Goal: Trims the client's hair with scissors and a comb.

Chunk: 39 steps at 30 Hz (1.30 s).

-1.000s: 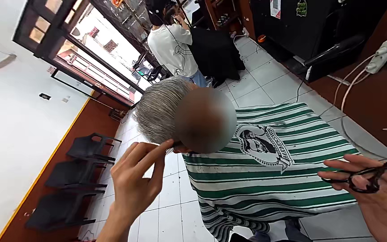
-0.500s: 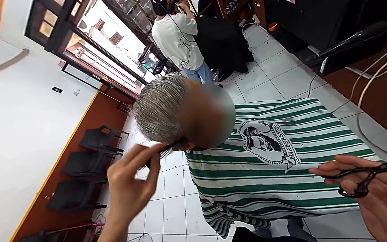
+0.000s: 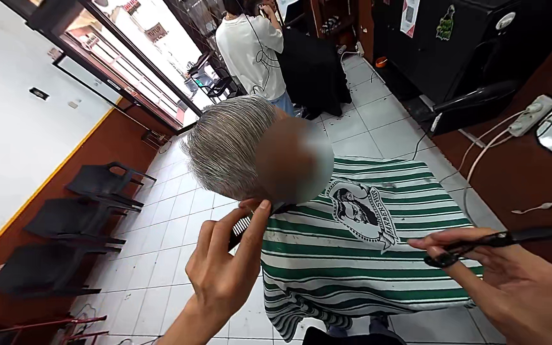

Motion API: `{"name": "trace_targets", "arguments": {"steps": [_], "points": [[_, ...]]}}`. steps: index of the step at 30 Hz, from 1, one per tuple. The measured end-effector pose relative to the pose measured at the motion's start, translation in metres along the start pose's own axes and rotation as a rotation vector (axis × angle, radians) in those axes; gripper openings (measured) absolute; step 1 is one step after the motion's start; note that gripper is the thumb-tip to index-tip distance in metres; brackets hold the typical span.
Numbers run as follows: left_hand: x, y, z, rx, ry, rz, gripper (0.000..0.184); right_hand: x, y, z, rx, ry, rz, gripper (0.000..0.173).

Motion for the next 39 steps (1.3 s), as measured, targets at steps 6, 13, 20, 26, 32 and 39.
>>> {"name": "trace_targets", "arguments": {"steps": [6, 13, 20, 26, 32, 39], "points": [[-0.007, 0.000, 0.008, 0.041, -0.034, -0.065, 0.023, -0.014, -0.029, 0.014, -0.136, 0.182, -0.051, 0.030], [-0.023, -0.013, 0.006, 0.045, 0.012, -0.095, 0.026, -0.057, -0.070, 0.045, -0.325, 1.071, -0.213, 0.021], [-0.044, -0.031, 0.003, 0.056, 0.070, -0.052, 0.027, -0.085, -0.107, 0.078, -0.456, 1.425, -0.218, 0.024], [-0.056, -0.033, 0.008, 0.101, 0.119, 0.025, 0.027, -0.113, -0.118, 0.109, -0.535, 1.436, -0.088, 0.016], [-0.062, -0.030, 0.014, 0.119, 0.147, 0.034, 0.029, -0.090, -0.117, 0.103, -0.518, 1.543, -0.155, 0.016], [-0.066, -0.028, 0.017, 0.117, 0.163, 0.045, 0.029, -0.105, -0.125, 0.132, -0.601, 1.176, -0.160, 0.049]]}}
Point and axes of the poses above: each hand's wrist, its own y-axis away from the middle knuckle, its own z-axis out of the palm, x = y × z, the point moved 6 cm from there along -y, towards the middle knuckle, and after that the axes turned 3 degrees about -z, right-handed, at the moved point
